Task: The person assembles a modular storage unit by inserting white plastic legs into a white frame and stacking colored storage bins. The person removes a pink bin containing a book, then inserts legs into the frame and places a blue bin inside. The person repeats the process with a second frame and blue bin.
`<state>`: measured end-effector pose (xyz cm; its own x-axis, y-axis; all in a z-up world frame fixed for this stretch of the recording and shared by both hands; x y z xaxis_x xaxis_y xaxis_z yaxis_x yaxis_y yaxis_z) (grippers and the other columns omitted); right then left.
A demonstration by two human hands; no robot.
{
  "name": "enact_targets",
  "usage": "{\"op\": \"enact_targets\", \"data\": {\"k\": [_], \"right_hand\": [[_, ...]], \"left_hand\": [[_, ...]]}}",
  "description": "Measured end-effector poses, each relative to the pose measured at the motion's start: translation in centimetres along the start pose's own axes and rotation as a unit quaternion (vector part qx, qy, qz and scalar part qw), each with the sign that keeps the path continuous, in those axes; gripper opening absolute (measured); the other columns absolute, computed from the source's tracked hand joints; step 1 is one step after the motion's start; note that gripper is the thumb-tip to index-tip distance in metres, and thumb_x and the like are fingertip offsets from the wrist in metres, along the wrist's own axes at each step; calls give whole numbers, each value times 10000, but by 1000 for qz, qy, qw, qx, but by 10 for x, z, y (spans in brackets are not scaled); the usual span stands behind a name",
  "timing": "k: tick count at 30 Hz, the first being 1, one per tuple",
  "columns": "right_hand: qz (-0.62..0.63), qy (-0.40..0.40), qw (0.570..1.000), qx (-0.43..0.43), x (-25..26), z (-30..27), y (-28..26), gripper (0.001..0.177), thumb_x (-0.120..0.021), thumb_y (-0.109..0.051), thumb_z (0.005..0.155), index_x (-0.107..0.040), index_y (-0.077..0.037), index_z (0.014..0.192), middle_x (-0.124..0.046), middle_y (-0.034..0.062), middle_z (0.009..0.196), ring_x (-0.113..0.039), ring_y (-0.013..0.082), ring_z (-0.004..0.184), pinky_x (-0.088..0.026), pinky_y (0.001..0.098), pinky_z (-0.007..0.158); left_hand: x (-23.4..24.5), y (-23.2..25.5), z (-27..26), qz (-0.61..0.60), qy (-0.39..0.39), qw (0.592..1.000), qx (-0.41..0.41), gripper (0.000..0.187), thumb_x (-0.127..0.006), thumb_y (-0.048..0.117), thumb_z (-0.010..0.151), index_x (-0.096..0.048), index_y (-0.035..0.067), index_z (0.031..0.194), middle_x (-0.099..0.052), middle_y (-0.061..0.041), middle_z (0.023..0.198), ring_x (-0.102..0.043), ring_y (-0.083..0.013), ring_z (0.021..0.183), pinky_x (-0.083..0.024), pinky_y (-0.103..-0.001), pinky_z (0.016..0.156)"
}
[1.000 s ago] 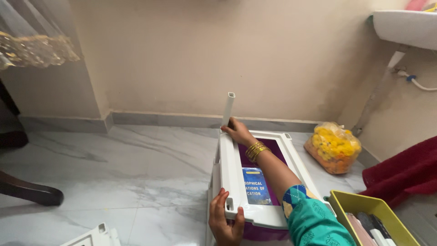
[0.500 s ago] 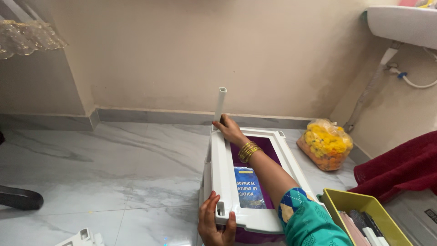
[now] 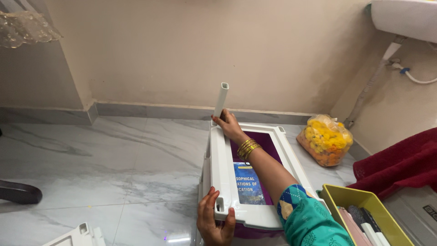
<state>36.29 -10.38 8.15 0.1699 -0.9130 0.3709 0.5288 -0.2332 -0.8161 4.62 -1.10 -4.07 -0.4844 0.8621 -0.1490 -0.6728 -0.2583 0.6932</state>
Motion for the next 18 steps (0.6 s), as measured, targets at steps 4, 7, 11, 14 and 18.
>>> {"op": "enact_targets", "data": {"k": [4,7,11,14,18], "right_hand": [[-131,64,988,-58,-3,-2,-6,344,-604,-228,1040,-562,-1,1295,-686,117,1221,-642,202,1173,-487,339,1015],[-169,71,978,-99,-4,1,-2,356,-593,-278,1037,-591,-15,1276,-707,113,1194,-663,201,1134,-498,345,996],[-1,20,1000,-14,3,7,12,427,-611,-293,1007,-544,2,1308,-687,117,1233,-639,215,1192,-503,359,1056],[31,41,999,-16,15,8,18,467,-637,-288,984,-498,-5,1328,-664,105,1253,-613,211,1210,-483,369,1066],[51,46,998,-6,25,7,14,470,-624,-311,1013,-499,12,1330,-669,105,1231,-601,200,1206,-451,353,1082]], "left_hand": [[2,2,1,7,-1,1000,0,521,-702,268,860,-603,15,1304,-636,-233,1276,-645,-396,1252,-557,-485,1013],[3,2,1,2,-5,1000,-1,522,-699,263,867,-595,10,1311,-627,-239,1286,-638,-403,1259,-552,-486,1015],[1,1,1,-1,-3,1000,-10,520,-698,267,873,-592,11,1313,-627,-238,1281,-641,-398,1258,-558,-481,1013],[1,1,0,6,-2,1000,-5,528,-695,278,866,-594,10,1310,-627,-236,1279,-643,-396,1253,-563,-478,1005],[1,2,1,5,-3,1000,-3,523,-690,277,867,-600,7,1305,-630,-236,1277,-643,-404,1254,-560,-487,1010]]}}
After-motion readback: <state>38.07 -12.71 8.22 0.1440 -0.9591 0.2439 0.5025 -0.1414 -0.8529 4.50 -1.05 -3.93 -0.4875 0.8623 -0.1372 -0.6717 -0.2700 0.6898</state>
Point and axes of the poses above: each hand's wrist, its own z-axis towards the middle knuckle, its own x-axis out of the back of the hand, y = z × x, the point moved 1 cm from there along z, towards the middle knuckle
